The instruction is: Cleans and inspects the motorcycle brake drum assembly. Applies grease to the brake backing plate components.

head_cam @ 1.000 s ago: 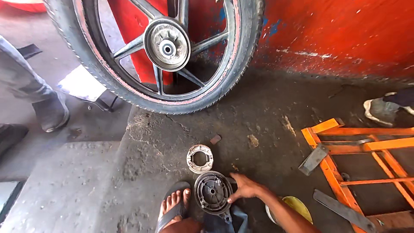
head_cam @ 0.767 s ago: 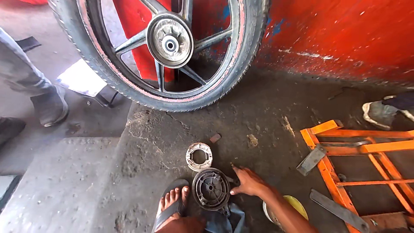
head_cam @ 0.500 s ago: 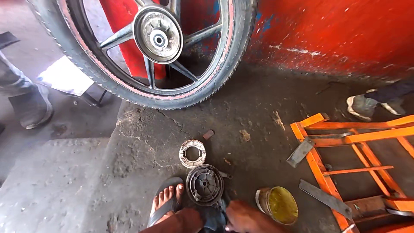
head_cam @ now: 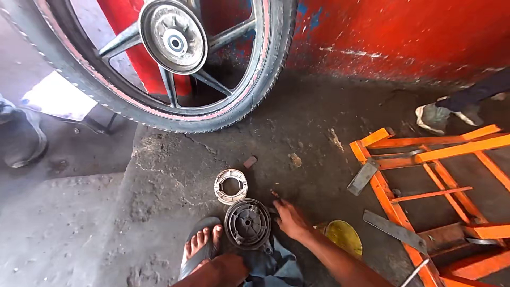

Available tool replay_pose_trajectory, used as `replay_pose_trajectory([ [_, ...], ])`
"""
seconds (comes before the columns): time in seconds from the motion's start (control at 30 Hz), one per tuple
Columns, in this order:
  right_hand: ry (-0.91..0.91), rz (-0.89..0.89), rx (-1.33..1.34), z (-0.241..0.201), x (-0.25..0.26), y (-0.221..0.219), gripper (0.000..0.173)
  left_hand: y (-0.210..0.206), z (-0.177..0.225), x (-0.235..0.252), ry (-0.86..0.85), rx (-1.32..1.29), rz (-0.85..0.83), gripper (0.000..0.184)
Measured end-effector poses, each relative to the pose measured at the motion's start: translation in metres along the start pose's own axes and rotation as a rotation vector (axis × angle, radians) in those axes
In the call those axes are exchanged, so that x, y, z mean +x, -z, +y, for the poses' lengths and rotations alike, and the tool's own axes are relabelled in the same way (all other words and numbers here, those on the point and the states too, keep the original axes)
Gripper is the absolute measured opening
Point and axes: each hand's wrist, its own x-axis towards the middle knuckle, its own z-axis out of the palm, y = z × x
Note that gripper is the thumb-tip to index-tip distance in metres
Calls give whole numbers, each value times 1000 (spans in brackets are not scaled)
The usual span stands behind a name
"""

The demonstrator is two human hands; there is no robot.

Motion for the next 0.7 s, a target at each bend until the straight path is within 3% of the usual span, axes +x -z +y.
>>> replay_pose_trajectory([
  [0.27,-37,-24,-48,-10,3,-10,49,-22,-22,32,-98,8,66,40],
  [0.4,-18,-70,-5,-4,12,-1,45,2,-4,-2,24,112,-6,47],
  [0.5,-33,-109,-49,-4,13,9,47,-8,-6,7,75,173,-7,53],
  [0.6,-69,-137,-115,-14,7,12,51,5,13,-3,185,258,-128,41],
  [0.7,-46,-199,-162,-19,4,9,48,-2,10,2,154,244,-96,33],
])
